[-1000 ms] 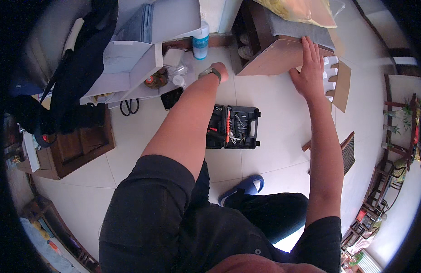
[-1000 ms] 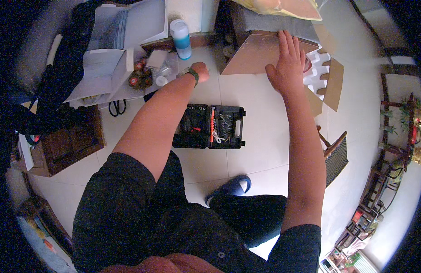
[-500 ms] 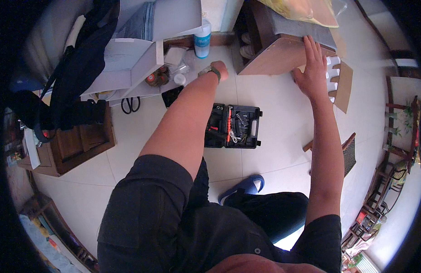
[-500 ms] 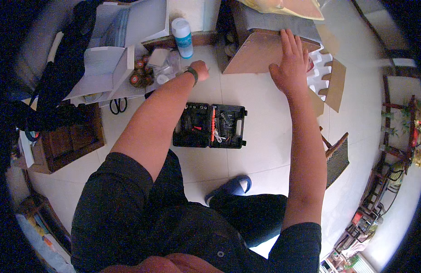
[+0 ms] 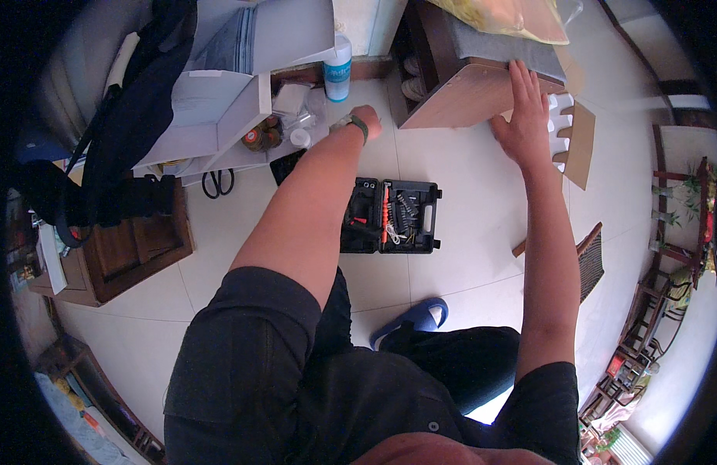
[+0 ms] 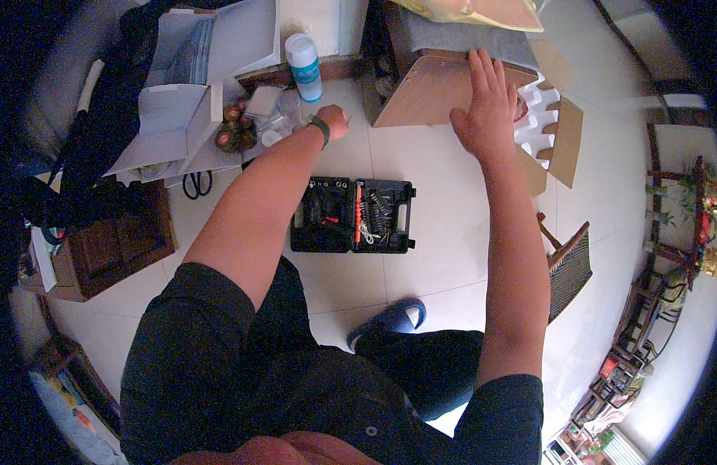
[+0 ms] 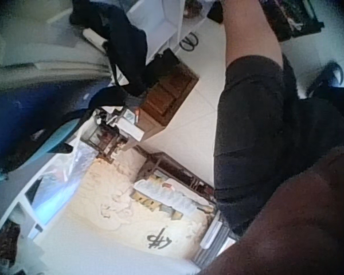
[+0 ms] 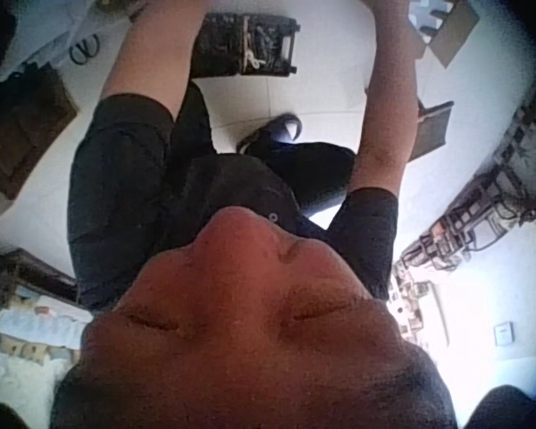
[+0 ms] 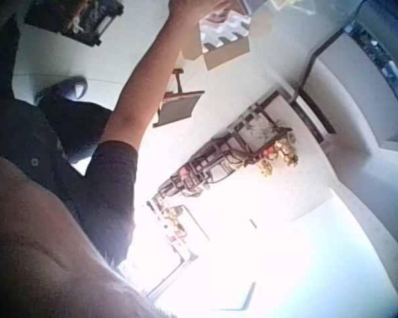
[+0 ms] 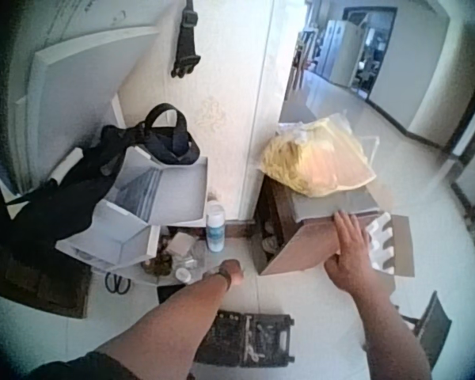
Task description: The person kneels on the floor and uses a cordless drill to attach a wooden panel to a piece of furniture. They select screws from a toolbox, position the panel, and drive screws into the wood to secure it.
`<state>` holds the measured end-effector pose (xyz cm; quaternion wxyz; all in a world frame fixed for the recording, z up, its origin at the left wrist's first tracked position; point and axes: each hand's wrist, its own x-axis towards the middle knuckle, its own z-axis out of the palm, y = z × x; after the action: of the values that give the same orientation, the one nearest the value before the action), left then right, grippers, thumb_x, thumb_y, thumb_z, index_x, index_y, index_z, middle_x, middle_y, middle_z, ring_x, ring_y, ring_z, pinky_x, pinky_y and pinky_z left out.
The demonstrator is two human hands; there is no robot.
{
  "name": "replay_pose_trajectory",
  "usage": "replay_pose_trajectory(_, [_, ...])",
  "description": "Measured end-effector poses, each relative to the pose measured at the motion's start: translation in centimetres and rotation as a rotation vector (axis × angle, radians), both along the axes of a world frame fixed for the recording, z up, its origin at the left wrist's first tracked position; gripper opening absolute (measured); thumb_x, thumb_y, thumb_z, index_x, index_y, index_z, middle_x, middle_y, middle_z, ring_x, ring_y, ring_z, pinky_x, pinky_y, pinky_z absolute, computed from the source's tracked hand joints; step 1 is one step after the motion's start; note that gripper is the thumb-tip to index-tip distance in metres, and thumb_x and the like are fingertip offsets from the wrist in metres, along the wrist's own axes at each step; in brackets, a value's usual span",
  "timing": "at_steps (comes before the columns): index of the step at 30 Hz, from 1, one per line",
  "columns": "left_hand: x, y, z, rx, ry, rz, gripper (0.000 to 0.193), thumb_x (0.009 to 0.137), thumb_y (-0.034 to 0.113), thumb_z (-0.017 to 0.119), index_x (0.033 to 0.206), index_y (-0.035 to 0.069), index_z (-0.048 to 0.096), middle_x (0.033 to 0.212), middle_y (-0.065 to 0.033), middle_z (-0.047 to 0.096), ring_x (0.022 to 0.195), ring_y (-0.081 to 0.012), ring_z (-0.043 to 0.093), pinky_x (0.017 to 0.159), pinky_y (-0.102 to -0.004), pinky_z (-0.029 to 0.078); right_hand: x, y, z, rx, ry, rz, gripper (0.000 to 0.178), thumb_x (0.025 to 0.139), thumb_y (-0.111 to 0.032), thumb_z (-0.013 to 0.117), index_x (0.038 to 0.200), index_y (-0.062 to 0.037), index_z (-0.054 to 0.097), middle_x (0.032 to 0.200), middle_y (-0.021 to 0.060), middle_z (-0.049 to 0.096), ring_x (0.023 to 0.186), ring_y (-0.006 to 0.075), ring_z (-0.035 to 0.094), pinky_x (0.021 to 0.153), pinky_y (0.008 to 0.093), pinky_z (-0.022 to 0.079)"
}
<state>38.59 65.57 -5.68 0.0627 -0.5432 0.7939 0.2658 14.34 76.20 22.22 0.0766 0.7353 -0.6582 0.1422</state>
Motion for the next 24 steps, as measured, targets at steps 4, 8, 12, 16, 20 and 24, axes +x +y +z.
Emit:
replay_pose_trajectory(4, [0.4,-0.4,0.0,0.03,-0.017,-0.016,0.027,0.077,0.024,0.059,0.081,0.0,0.071,0.094,-0.0236,0.068,0.087,-0.0384,0.067,0.079,-0.0466,0.053,0.1,0.0,0.2,0.004,0.0,-0.012,0.087,0.067,-0.008,0.063,0.147,-0.0114,0.03,0.155,0.0093,0.029,0.143,0.0351,0.024,0.115,0.0561,0.019])
replay_pose_trajectory(8, [0.5,-0.4,-0.2,-0.025,-0.025,-0.045,0.027,0.077,0.023,0.059,0.081,0.0,0.072,0.092,-0.0232,0.069,0.086,-0.0385,0.067,0.079,-0.0471,0.054,0.2,-0.1,0.3,0.024,-0.007,-0.017,0.087,0.067,-0.007,0.063,0.147,-0.0114,0.03,0.155,0.0088,0.029,0.143,0.0348,0.024,0.115,0.0564,0.019])
replay_pose_trajectory(12, [0.7,-0.8,-1.1,-0.02,-0.007,-0.008,0.026,0.076,0.022,0.059,0.081,0.001,0.072,0.092,-0.0231,0.069,0.087,-0.0386,0.067,0.078,-0.0471,0.054,0.6,-0.2,0.3,0.021,-0.021,-0.012,0.087,0.067,-0.005,0.063,0.147,-0.0108,0.03,0.155,0.0092,0.029,0.144,0.0348,0.023,0.115,0.056,0.019])
replay_pose_trajectory(16, [-0.3,-0.8,-0.8,-0.007,-0.017,-0.027,0.027,0.074,0.022,0.059,0.082,0.0,0.072,0.093,-0.0234,0.069,0.088,-0.0385,0.067,0.079,-0.0464,0.054,0.2,0.0,0.2,0.017,-0.017,-0.017,0.087,0.067,-0.005,0.062,0.147,-0.01,0.03,0.154,0.0098,0.029,0.144,0.0348,0.023,0.115,0.0552,0.018])
replay_pose_trajectory(20, [0.1,-0.7,-0.3,-0.029,-0.022,-0.045,0.028,0.073,0.022,0.059,0.083,-0.001,0.071,0.092,-0.0237,0.069,0.087,-0.0387,0.067,0.078,-0.0461,0.054,0.4,0.0,0.3,0.012,-0.04,0.0,0.086,0.067,-0.005,0.061,0.147,-0.0095,0.03,0.154,0.01,0.03,0.144,0.0347,0.023,0.116,0.0545,0.018])
replay_pose_trajectory(24, [0.5,-0.7,-0.2,-0.001,-0.012,-0.006,0.026,0.072,0.021,0.06,0.08,-0.001,0.071,0.089,-0.0225,0.069,0.084,-0.0385,0.067,0.077,-0.0462,0.054,0.3,0.0,0.1,0.018,-0.047,-0.006,0.086,0.067,-0.004,0.061,0.147,-0.0106,0.03,0.155,0.0095,0.029,0.144,0.0345,0.022,0.115,0.0553,0.018])
